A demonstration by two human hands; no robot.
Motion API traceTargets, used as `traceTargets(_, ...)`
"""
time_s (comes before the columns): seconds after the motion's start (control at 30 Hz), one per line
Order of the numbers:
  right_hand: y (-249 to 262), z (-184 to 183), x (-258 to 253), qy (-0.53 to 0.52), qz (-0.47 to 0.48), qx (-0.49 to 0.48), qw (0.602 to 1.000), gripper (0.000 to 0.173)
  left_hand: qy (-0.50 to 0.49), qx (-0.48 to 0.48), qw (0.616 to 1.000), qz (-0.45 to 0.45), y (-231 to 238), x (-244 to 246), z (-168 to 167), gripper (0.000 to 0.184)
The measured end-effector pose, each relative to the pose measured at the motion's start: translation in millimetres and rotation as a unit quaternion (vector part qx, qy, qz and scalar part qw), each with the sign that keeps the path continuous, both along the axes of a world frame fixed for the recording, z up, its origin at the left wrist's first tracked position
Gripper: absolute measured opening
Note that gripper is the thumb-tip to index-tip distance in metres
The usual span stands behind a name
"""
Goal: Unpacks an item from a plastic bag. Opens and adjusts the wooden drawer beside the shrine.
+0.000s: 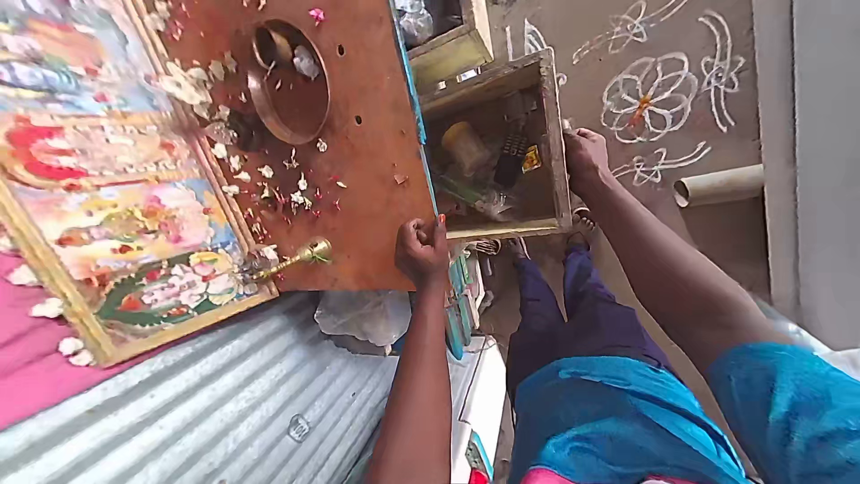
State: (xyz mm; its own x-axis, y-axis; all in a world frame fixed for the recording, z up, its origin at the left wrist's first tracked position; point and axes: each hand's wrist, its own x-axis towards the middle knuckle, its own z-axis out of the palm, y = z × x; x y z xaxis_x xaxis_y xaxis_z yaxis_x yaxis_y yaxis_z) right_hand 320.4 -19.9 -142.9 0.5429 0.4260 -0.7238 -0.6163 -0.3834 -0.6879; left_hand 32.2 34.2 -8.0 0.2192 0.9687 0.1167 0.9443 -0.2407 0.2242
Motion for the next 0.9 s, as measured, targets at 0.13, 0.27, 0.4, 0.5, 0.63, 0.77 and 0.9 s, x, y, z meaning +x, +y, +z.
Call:
traceTargets(0.13, -2, -16, 3, 0.011, -0.002, 0.023, 1.000, 0.030, 0.002, -0.001, 1.000, 0.003, 1, 0, -1, 0.043)
traceTargets(0.27, -3, -23, 3, 0.025, 0.004, 0.038, 0.999, 0.032, -0.005, 0.013, 1.000, -0.002, 1, -3, -3, 0.042)
traceTargets(0.4, -5, -29, 5, 0.045, 0.003, 0.037, 0.998, 0.033, -0.007, 0.024, 1.000, -0.007, 2, -5, -6, 0.042)
traceTargets(0.5, -5, -32, 5, 0.048, -0.001, 0.038, 0.998, 0.033, 0.000, 0.022, 1.000, 0.000, 2, -3, -4, 0.042)
traceTargets(0.63, -5, -38, 5, 0.048, 0.006, 0.022, 0.999, 0.034, -0.004, 0.024, 1.000, 0.001, 2, -1, -4, 0.041)
traceTargets(0.77, -4, -40, 4, 0.033, -0.004, 0.023, 0.999, 0.034, 0.005, 0.025, 1.000, 0.006, 1, 0, -4, 0.041)
traceTargets(0.9, -5, -36, 3, 0.018, -0.011, 0.020, 1.000, 0.033, 0.010, 0.010, 1.000, 0.006, 0, 1, -1, 0.042)
